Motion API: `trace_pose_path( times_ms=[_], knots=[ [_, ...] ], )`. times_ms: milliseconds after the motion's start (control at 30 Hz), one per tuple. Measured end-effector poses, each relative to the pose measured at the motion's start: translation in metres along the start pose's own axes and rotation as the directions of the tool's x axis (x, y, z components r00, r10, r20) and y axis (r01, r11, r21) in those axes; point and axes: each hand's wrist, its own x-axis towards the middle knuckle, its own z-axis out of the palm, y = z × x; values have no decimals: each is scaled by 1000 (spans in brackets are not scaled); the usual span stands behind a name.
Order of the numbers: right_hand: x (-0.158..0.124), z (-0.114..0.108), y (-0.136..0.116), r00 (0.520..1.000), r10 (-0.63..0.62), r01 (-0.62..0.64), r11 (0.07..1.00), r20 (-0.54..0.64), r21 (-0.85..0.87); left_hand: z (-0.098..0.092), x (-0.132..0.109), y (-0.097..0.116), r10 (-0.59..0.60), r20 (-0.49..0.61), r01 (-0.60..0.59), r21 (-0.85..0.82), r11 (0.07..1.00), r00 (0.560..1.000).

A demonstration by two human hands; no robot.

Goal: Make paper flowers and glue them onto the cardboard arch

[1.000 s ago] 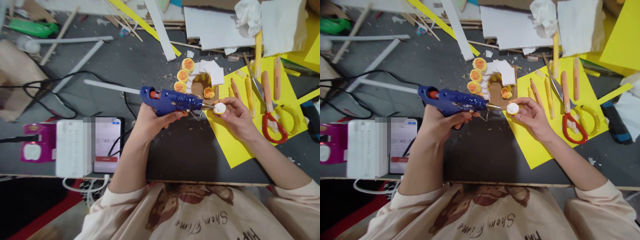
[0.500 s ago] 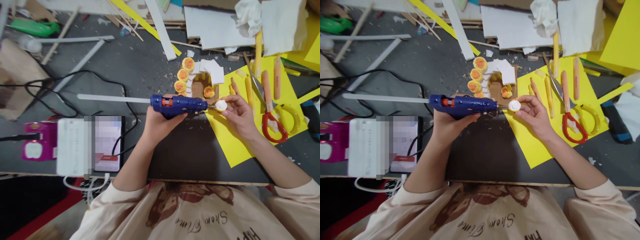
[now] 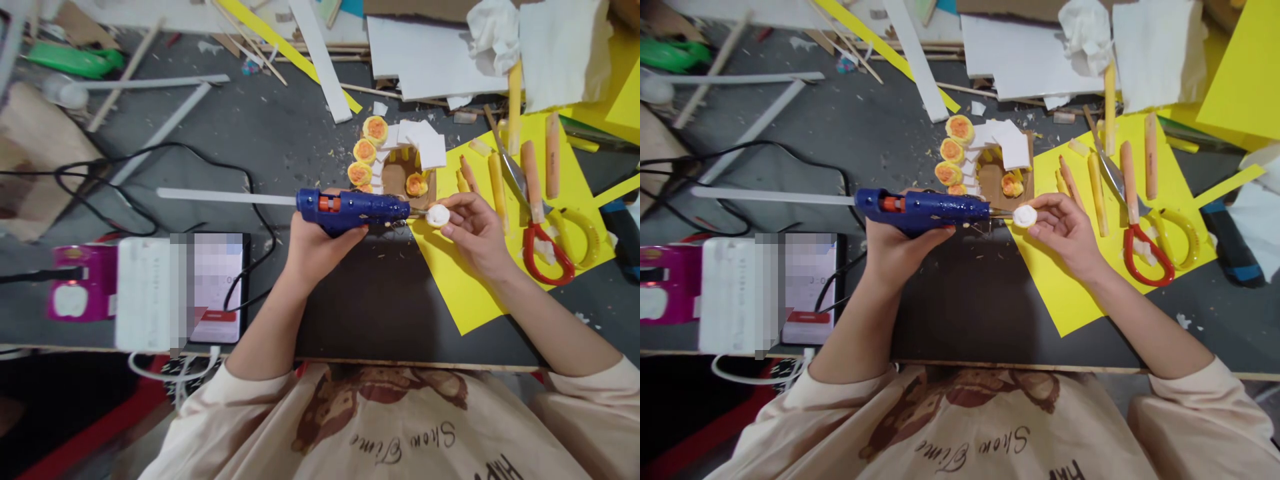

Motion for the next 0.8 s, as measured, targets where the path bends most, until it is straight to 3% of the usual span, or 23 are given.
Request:
trace_pose_path(
  times_ms=[800],
  knots=[
    [-2, 5, -6, 997, -76, 77, 990, 6, -117, 0, 1, -6, 60, 28, -60, -6, 998, 998]
  ],
)
